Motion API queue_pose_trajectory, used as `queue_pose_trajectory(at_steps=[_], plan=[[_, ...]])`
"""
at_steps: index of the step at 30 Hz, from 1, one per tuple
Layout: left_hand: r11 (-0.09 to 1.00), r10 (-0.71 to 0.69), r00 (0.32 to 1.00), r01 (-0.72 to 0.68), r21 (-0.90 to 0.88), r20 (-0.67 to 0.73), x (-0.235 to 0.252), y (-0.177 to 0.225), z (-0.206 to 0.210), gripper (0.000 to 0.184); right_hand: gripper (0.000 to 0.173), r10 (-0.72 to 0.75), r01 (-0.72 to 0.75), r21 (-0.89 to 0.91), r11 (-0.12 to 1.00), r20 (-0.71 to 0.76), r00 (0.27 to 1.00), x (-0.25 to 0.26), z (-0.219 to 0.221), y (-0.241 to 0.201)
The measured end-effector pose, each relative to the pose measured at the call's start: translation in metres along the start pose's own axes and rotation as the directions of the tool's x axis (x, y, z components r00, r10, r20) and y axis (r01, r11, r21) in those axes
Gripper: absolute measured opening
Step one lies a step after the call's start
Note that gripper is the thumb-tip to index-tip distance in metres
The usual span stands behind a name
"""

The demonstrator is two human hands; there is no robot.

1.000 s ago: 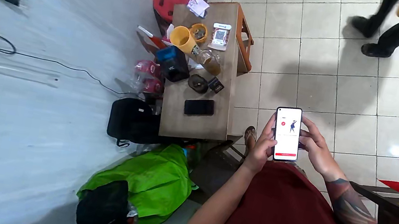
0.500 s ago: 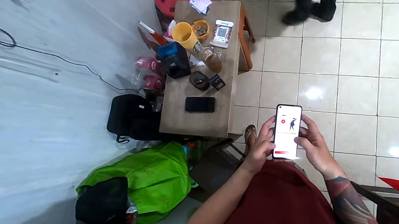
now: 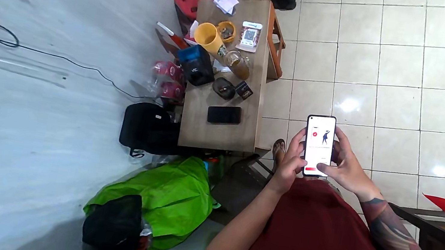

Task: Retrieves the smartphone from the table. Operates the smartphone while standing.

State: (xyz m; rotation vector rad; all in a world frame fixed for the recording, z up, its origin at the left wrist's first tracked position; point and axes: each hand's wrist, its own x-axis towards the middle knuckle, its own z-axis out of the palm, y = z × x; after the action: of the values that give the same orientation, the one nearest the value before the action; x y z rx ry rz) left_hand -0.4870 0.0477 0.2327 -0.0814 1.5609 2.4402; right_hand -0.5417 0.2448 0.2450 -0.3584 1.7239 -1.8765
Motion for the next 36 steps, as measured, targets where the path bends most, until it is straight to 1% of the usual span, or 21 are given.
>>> queue_pose_trajectory(at_steps=[3,7,12,16,20,24,31,33,34,36], plan=[[1.0,0.004,1.0,-0.004,0.005,-0.001,-0.002,0.001,-0.001,0.083,0.115,-0.018,0.018,-0.003,1.0,0.003,1.0,0.001,0.004,0.002],[1.0,0.007,1.0,-0.007,0.0,0.0,-0.005,0.001,-0.002,0.082,0.116,-0.012,0.012,-0.022,1.0,0.0,1.0,0.0,0.006,0.003],[1.0,0.017,1.0,-0.017,-0.018,-0.001,-0.008,0.0,-0.004,0.082,0.103,0.02,-0.02,-0.01,1.0,0.01,1.0,-0.003,0.005,0.001],[1.0,0.023,1.0,-0.023,-0.016,0.002,-0.01,0.001,-0.004,0.082,0.093,0.012,-0.012,0.0,1.0,0.014,1.0,-0.004,0.005,0.0],[1.0,0.024,1.0,-0.024,-0.006,-0.005,-0.012,0.002,-0.002,0.081,0.088,0.006,-0.006,0.006,1.0,-0.009,1.0,-0.003,0.004,-0.002],[1.0,0.023,1.0,-0.023,-0.005,-0.002,-0.012,0.002,-0.002,0.081,0.082,-0.031,0.024,-0.098,0.995,-0.07,0.997,-0.004,0.0,-0.002],[1.0,0.017,1.0,-0.017,0.026,0.007,-0.01,0.001,-0.004,0.082,0.071,-0.2,0.137,-0.345,0.928,-0.152,0.968,-0.002,-0.007,0.003],[0.998,0.048,0.999,-0.048,0.029,-0.009,-0.011,0.0,-0.004,0.081,0.067,-0.23,0.146,-0.378,0.914,-0.186,0.955,-0.004,-0.005,0.007],[0.997,0.08,0.997,-0.081,0.008,0.011,-0.01,0.0,-0.003,0.081,0.066,-0.233,0.14,-0.38,0.914,-0.21,0.95,-0.006,-0.006,0.01],[0.988,0.146,0.984,-0.14,-0.069,0.101,-0.004,-0.003,0.0,0.085,0.06,-0.269,0.153,-0.402,0.903,-0.249,0.93,-0.011,-0.011,0.018]])
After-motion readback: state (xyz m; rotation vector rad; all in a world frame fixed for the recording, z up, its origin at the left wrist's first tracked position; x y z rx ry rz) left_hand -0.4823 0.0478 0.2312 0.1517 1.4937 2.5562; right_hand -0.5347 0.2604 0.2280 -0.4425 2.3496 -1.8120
